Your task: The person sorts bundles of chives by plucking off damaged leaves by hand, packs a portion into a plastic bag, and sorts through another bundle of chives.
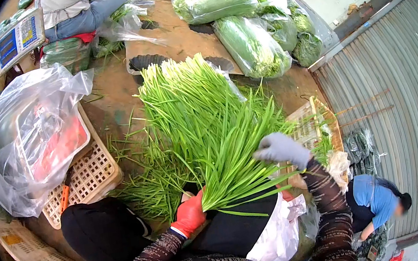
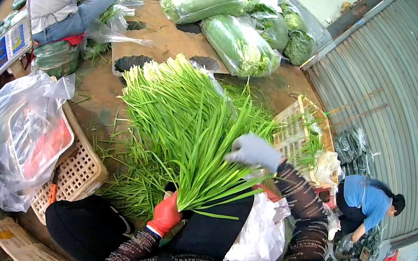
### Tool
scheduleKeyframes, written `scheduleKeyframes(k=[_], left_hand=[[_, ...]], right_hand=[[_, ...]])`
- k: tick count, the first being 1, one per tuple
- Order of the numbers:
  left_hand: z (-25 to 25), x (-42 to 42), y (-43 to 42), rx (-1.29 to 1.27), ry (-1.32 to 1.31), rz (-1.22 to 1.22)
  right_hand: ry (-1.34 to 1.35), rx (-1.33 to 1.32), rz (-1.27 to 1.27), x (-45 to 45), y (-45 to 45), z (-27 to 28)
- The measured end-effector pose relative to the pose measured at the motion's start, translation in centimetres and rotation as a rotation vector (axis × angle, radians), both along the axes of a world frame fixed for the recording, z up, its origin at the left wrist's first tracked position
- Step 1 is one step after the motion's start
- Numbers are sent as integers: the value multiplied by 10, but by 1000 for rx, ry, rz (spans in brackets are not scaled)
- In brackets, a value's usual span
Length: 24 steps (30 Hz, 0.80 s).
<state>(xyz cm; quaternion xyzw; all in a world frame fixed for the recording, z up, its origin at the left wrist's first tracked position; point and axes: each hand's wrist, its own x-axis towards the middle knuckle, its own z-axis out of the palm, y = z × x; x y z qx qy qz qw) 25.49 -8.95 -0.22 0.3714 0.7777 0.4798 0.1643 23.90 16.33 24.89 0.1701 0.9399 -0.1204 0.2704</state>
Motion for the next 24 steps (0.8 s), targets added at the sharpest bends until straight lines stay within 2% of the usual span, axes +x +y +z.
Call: scheduleKeyframes(k=[2,4,6,7,8,10,12,14,16,19,20,22,24], left_hand=[[4,0,0,-6,-36,-11],[5,0,0,-11,-70,-8],[2,0,1,-21,-22,-6],[2,-1,1,-23,-20,-3],[2,0,2,-28,-15,-3],[2,3,1,-37,-14,-9],[3,2,1,10,-79,-7],[2,2,2,26,-83,-6],[0,2,3,40,-90,-13],[-1,2,4,16,-44,-4],[2,2,3,-22,-51,-7],[3,1,2,-59,-58,-6],[2,1,2,2,-70,-19]], right_hand=[[63,93,165,12,-7,-30],[40,34,98,16,-11,-40],[203,24,105,17,-11,-51],[190,-136,-67,14,-12,-42],[191,-138,-66,12,0,-41],[774,-710,-340,11,29,-40],[828,-691,-516,7,14,12],[754,-733,-470,-3,-34,48],[682,-771,-434,1,-45,51],[164,-22,-45,11,-33,36],[162,-20,-37,15,-28,27],[-142,362,173,27,-24,11],[-153,376,169,34,-25,4]])
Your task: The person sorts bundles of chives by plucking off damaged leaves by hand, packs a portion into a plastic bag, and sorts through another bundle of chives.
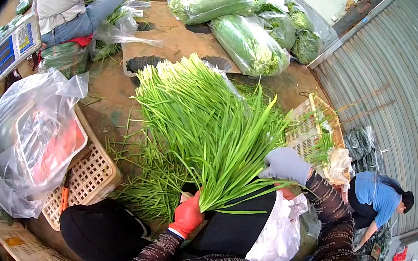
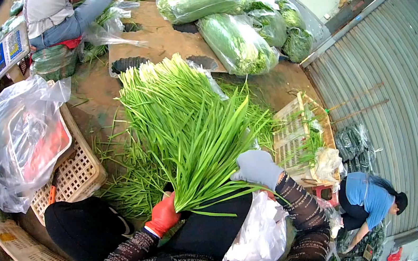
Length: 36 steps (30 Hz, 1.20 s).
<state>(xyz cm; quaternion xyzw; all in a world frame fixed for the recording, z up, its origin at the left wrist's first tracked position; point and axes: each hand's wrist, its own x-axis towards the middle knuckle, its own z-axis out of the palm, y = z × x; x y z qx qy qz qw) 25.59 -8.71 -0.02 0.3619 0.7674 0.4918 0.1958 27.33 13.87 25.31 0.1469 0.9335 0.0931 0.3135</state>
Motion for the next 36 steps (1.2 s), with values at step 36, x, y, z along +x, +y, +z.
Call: scheduleKeyframes(k=[36], left_hand=[[27,-5,-15,590,-1091,-350]], right_hand=[[428,-891,-570,54,-66,-156]])
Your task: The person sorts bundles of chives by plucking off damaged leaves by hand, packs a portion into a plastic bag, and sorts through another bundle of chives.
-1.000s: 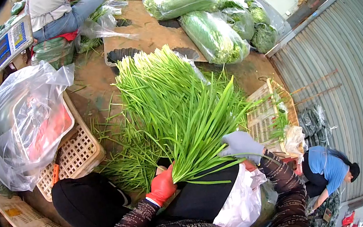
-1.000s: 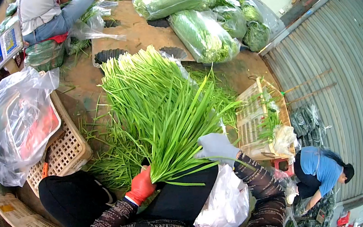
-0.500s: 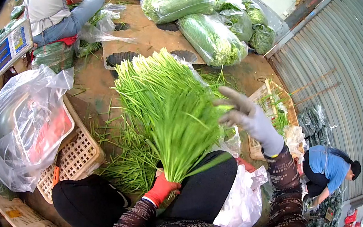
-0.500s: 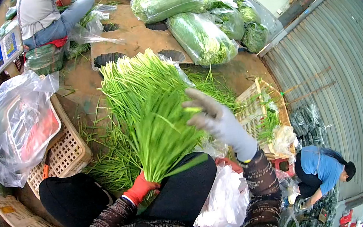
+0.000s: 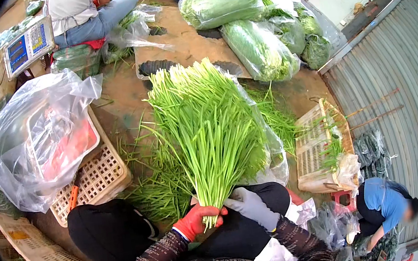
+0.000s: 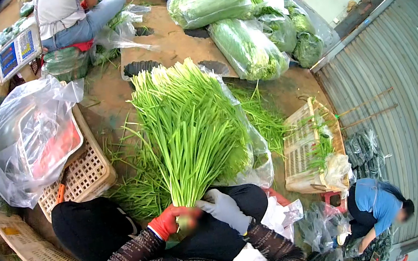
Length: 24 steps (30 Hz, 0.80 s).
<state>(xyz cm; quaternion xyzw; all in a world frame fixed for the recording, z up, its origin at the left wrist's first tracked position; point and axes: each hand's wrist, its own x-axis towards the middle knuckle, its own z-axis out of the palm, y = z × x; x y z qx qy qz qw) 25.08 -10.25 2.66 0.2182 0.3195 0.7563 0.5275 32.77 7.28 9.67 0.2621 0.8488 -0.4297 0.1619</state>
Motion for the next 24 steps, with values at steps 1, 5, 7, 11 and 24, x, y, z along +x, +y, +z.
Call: scheduleKeyframes(k=[1,5,7,11,24], left_hand=[[8,-1,-1,-17,-257,-78],[3,1,-2,2,-530,-233],[17,-6,-8,-7,-522,-195],[0,-26,-6,-287,-313,-310],[-31,-9,10,-270,-87,216]], right_hand=[[135,-167,-8,2,2,-15],[404,-1146,-447,-4,-23,-26],[375,-1167,-429,-6,-10,-65],[388,-1223,-606,-30,-25,-93],[595,-571,-911,-52,-62,-116]])
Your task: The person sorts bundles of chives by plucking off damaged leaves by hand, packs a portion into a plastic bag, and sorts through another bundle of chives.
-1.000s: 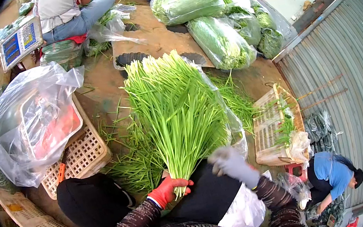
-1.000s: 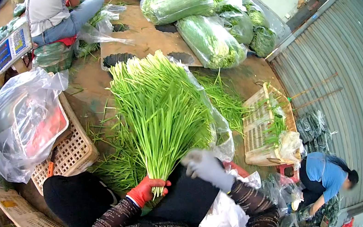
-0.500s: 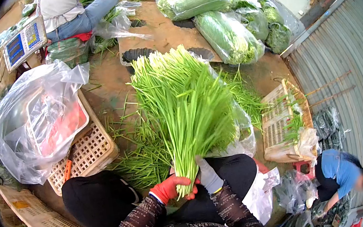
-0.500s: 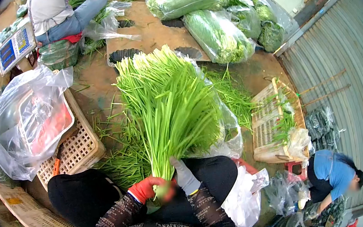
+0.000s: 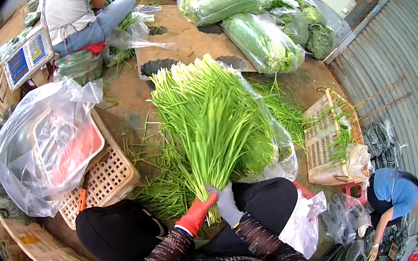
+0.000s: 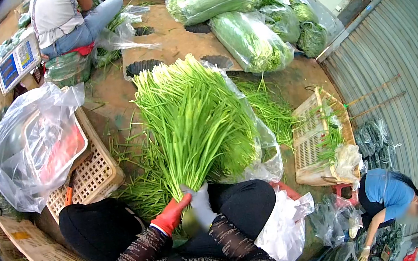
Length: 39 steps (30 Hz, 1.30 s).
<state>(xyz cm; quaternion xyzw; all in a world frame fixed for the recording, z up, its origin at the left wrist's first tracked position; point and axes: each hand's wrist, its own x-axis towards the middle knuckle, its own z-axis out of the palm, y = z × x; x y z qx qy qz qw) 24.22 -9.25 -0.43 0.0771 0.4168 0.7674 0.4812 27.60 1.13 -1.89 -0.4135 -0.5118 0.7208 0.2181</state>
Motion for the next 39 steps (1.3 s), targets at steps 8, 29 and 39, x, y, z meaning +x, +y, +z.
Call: scheduleKeyframes(k=[8,29,39], left_hand=[[4,-12,-10,-29,-144,-199],[-21,-8,-12,68,-381,-167],[-35,5,3,-70,-571,-80]], right_hand=[[235,-467,102,19,18,19],[170,-164,-50,26,17,6],[-134,38,3,20,0,13]])
